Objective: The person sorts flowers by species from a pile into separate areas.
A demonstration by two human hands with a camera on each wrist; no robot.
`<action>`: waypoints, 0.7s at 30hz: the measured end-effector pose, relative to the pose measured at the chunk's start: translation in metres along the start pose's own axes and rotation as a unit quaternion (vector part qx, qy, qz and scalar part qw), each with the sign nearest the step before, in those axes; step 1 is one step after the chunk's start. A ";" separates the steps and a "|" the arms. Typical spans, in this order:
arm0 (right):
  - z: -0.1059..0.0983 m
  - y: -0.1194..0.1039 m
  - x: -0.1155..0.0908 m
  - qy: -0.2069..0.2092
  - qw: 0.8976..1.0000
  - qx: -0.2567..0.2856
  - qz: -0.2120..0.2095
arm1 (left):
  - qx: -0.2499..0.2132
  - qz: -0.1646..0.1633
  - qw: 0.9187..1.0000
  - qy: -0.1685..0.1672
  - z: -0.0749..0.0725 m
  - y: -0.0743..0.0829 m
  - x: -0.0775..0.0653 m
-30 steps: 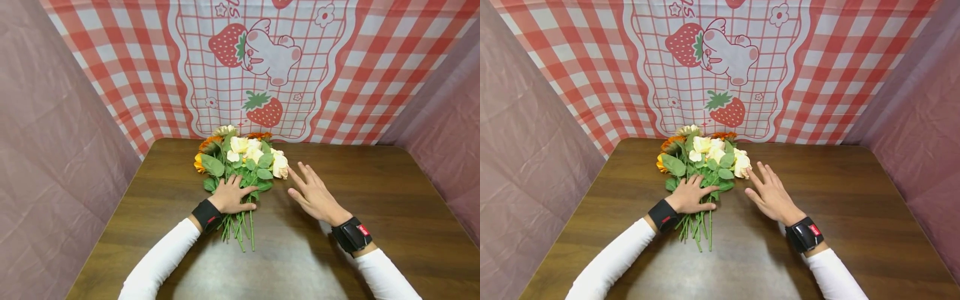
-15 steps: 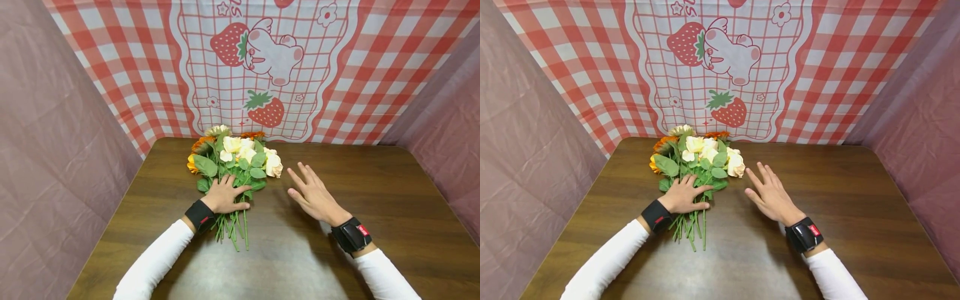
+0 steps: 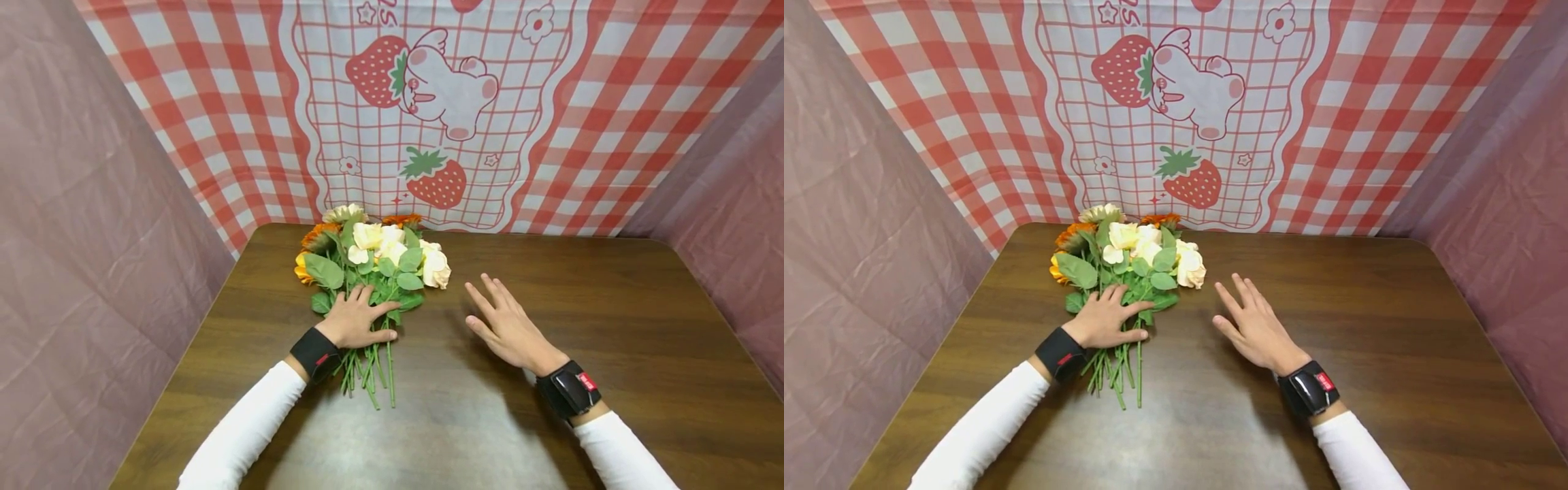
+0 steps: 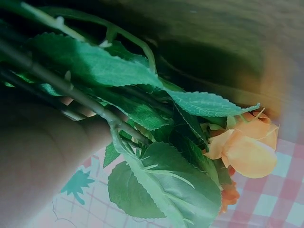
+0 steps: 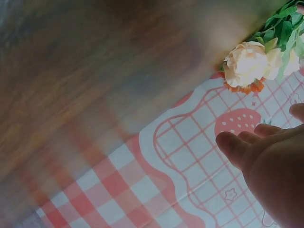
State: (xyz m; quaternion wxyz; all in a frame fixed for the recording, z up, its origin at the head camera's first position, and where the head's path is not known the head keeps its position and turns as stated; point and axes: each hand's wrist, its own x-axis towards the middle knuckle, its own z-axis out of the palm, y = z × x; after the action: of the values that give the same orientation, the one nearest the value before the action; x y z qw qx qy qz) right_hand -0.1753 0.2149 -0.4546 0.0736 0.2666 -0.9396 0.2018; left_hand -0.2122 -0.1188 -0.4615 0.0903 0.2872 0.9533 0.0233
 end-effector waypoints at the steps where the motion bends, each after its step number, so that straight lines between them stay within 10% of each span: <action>1: 0.000 0.000 0.000 0.000 1.000 0.001 0.001 | -0.002 -0.001 1.000 0.001 0.000 -0.001 -0.001; 21: -0.001 -0.035 -0.008 -0.003 0.998 0.060 0.004 | -0.024 -0.019 1.000 0.004 0.001 -0.029 -0.022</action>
State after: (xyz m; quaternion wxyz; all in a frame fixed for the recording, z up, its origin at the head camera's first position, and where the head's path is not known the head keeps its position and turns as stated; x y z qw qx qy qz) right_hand -0.1500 0.1918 -0.4440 0.0536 0.2678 -0.9270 0.2570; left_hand -0.2102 -0.1548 -0.4617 0.0939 0.2670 0.9581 0.0452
